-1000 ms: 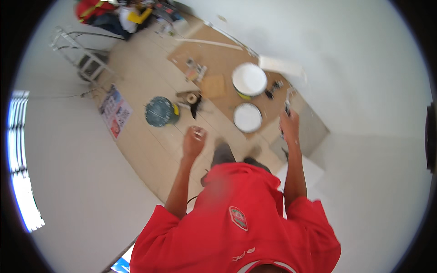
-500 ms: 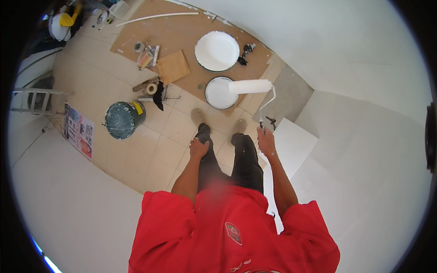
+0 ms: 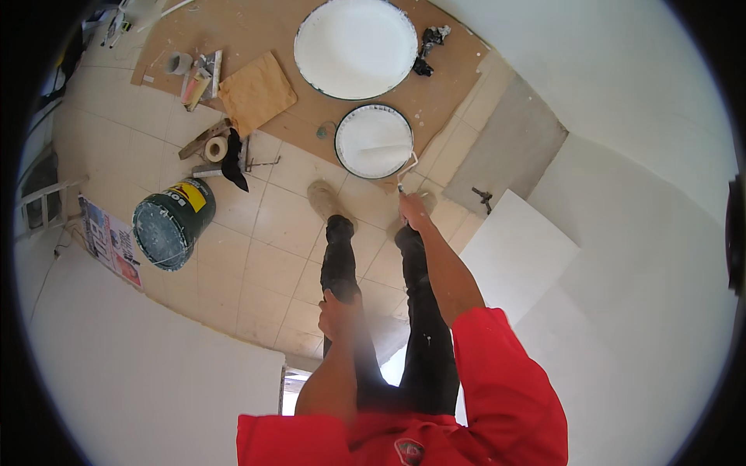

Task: The person paints the ceiling using a roller, repeatedly dipping it into a paint bucket and applying white paint in long strokes. The person also briefly moves a hanging cable to avoid it while painting.

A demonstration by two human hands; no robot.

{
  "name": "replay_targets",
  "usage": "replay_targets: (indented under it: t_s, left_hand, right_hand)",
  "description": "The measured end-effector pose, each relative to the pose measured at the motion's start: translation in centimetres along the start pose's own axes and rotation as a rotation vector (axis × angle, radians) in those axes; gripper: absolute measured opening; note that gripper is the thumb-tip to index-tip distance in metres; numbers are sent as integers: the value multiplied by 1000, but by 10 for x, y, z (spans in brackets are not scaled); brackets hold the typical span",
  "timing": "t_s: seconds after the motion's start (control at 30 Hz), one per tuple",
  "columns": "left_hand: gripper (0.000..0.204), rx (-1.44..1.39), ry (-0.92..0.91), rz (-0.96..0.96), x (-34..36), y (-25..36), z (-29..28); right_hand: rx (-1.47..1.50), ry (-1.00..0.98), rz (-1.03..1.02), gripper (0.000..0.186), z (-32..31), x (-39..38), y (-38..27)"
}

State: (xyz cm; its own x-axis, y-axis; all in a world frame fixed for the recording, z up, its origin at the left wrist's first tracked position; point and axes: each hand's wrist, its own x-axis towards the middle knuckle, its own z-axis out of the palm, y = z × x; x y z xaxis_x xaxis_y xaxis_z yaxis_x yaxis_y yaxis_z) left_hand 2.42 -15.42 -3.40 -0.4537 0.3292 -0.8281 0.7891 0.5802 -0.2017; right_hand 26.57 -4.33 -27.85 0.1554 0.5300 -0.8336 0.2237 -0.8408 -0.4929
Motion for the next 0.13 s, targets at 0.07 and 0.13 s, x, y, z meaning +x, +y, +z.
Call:
replay_targets:
  t_s: [0.07,0.13]
  left_hand:
    - [87,28,-28,-39,2,2,3]
    - [85,55,-53,-95,4,2,1]
  right_hand:
    - [101,47,64,42,19,28,6]
    - [286,30,123,50,36,41,11]
